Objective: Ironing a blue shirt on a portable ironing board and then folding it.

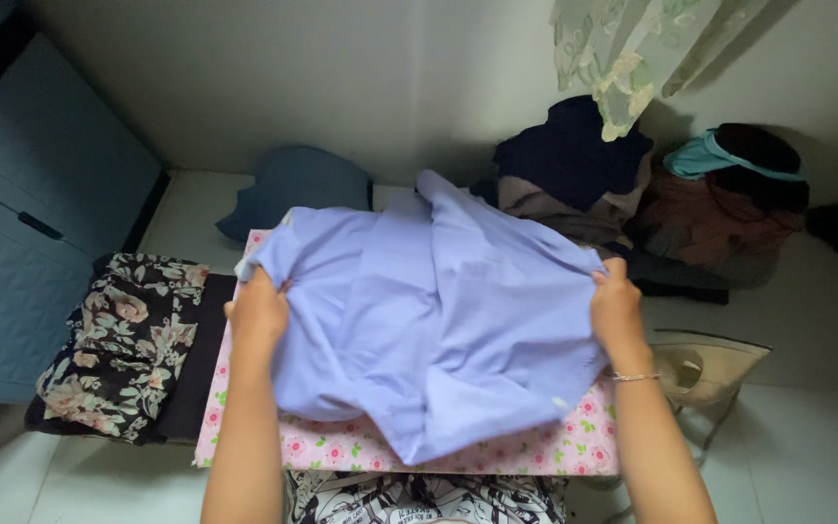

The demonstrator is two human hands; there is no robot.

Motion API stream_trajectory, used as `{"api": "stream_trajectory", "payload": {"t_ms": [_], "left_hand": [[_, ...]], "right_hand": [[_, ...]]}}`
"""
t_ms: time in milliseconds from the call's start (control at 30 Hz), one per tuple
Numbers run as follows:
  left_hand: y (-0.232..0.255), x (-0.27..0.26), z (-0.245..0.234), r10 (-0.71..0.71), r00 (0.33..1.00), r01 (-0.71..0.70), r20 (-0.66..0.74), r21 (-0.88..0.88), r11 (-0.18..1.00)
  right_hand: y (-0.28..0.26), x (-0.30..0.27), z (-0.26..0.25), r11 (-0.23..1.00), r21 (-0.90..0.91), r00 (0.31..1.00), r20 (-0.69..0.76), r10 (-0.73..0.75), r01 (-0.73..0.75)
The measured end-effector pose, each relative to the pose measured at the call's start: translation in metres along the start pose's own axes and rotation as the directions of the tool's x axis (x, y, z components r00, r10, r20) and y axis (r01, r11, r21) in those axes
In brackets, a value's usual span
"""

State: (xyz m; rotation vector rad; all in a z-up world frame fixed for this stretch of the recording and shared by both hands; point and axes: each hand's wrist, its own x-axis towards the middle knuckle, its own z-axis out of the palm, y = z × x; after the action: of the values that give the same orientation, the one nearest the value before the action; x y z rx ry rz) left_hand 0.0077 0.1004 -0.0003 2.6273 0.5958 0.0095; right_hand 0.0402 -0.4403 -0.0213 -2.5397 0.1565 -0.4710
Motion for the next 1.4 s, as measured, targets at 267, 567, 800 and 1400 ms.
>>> {"api": "stream_trajectory", "payload": {"t_ms": [267,567,800,1400], "left_hand": [[-0.009,-0.002,-0.012,-0.016,0.993,0.031,-0.118,0.119,0.992],[0.049,-0.04,0.002,0.243,0.859,-0.23,-0.451,0.085,0.969],[0.116,-0.083,0.043,0.787,0.611,-0.76,-0.084,-0.342,0.553],[0.241,-0.136,0.152,0.866,0.464,-0.872,0.189,-0.076,0.484]], "right_hand": [[0.028,0.008,-0.05,0.96,-0.232,0.986,0.03,0.166,-0.155],[-0.082,-0.027,-0.034,0.953,-0.293,0.997,-0.013,-0.082,0.075],[-0.153,-0.077,0.047,0.917,-0.096,0.912,0.188,-0.365,0.387],[-0.042,-0.071,0.006,0.933,-0.279,0.905,0.415,-0.096,0.227]]}}
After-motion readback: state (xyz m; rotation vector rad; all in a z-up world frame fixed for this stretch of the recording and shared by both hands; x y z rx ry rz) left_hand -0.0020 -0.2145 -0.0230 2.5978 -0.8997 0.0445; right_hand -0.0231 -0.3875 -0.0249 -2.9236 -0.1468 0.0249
